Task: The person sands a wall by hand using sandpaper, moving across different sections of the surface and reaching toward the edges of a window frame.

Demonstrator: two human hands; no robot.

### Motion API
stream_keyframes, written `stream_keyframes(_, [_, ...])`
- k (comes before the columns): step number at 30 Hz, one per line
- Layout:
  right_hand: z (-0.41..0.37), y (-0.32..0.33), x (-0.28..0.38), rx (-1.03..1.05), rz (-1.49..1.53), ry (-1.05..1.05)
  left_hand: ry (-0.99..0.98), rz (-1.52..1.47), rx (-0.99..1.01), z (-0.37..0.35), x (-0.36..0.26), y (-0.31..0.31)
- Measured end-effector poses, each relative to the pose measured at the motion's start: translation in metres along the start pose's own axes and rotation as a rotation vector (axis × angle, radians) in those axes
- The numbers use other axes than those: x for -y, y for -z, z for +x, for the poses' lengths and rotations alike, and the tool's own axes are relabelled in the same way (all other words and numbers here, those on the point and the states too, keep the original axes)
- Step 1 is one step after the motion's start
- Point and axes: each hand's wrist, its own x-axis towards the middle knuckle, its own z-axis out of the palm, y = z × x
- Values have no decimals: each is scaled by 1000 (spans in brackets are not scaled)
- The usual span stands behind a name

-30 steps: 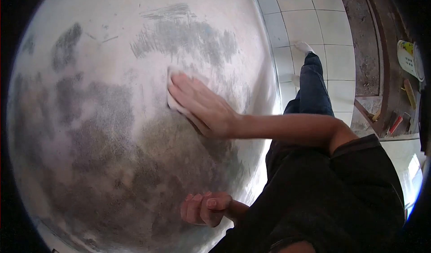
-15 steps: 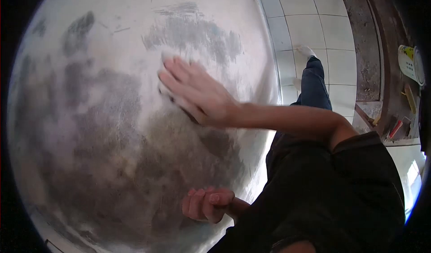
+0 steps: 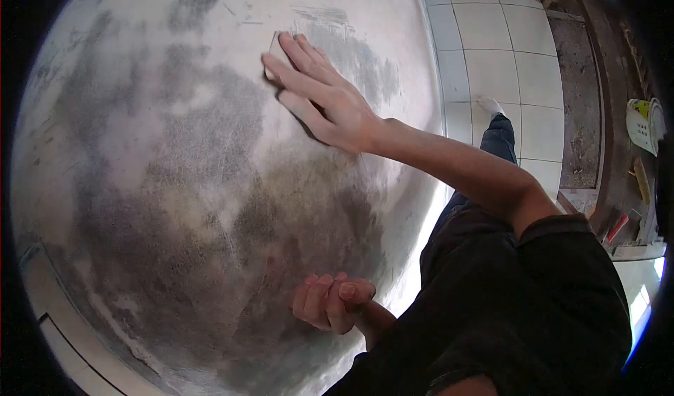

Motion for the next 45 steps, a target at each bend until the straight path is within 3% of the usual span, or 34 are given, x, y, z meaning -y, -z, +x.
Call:
stream_keyframes(4, [-22, -14, 24, -15, 152, -25, -4, -28, -16, 1, 1, -1])
stream_keyframes(5, [-42, -15, 28, 41, 57, -14, 0, -33, -22, 1, 0, -2])
stream_keyframes(8, [-62, -9, 13, 133, 35, 143, -14, -28, -35, 1, 2, -3])
stream_keyframes(9, [-58, -10, 1, 56, 58, 183, -13, -28, -32, -1, 0, -3])
stream_keyframes(13, [-20, 2, 10, 13, -10, -61, -22, -26, -42, -3, 2, -2])
stream_keyframes(16, [-34, -13, 26, -14, 20, -28, -41, -45, -35, -1, 3, -1])
stream_keyframes(17, [-48, -22, 22, -39, 53, 75, -46, -57, -33, -1, 3, -1])
stream_keyframes(21, [-63, -12, 8, 81, 23, 156, -82, -52, -29, -1, 7, -2])
stream_keyframes(25, [-25, -1, 10, -16, 54, -176, -71, -44, -26, -2, 5, 0])
stream_keyframes(28, [-33, -16, 33, -24, 10, -92, -65, -27, -4, -2, 4, 3])
stream_keyframes(33, [-56, -12, 13, 35, 108, 159, -88, -16, 11, 2, 6, 4])
stream_keyframes(37, [-20, -12, 16, -115, 18, -70, -77, -1, -21, 1, 3, 1])
stream_keyframes(40, [-39, -27, 31, -145, 91, 86, -89, 23, 2, 7, 2, 2])
stream_keyframes(41, [-54, -13, 42, -17, 103, 42, -94, 39, 11, 8, 2, 1])
stream_keyframes(45, [-64, -23, -10, 44, 95, 153, -37, -1, 0, 6, -3, -1])
